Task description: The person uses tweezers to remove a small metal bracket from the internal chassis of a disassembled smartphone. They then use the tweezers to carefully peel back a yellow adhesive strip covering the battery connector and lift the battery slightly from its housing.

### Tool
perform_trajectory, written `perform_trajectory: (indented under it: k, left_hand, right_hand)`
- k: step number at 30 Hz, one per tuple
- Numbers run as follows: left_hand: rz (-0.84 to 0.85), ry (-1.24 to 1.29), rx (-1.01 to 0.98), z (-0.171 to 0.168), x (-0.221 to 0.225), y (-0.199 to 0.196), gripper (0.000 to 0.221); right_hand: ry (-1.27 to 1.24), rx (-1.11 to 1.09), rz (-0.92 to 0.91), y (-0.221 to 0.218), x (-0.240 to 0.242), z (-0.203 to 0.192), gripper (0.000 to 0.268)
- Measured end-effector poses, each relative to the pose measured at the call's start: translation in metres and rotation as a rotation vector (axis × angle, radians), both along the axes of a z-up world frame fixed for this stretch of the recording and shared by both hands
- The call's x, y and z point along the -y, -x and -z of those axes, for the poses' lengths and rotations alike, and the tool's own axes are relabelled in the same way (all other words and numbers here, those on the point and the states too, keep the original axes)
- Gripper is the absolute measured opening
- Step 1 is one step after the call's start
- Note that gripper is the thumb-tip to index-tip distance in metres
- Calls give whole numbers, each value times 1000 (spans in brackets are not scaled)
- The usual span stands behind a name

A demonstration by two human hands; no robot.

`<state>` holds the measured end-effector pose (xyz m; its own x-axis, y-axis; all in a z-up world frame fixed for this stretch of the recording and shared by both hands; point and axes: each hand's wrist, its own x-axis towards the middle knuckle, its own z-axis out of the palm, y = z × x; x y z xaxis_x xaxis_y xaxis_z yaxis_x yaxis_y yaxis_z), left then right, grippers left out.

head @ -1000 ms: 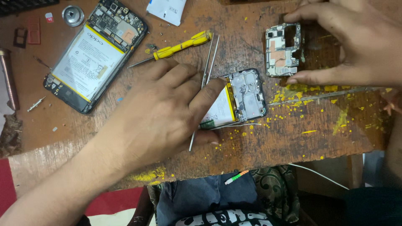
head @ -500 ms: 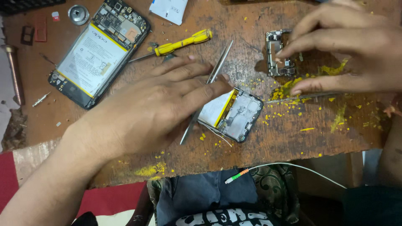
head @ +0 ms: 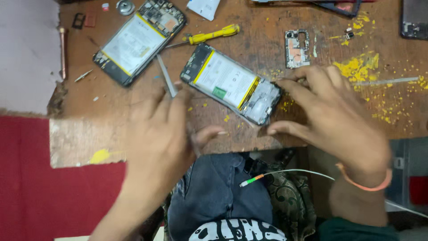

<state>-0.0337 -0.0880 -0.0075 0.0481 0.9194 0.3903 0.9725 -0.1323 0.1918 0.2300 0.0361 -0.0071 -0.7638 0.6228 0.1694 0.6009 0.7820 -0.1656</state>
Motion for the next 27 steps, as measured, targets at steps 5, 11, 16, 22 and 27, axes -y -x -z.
perform_trajectory:
  k: [5,11,16,22,27]
  left_hand:
    - [-23,28,132,22,-12,-6,101]
    - [191,115,176,22,-31,13,120]
    - [414,277,115,16,-56,36,142]
    - [544,365,98,5,-76,48,148]
    - [689,255,187,-5,-86,59,137]
  right_hand:
    - [-22,-163,142,13,27,22,84]
    - [-26,-320,253,21,68,38,61]
    - [8,-439,339,34,104,46,43]
    - [23,-475,363,45,119,51,39]
    - [-26,-441,279,44,119,57,44]
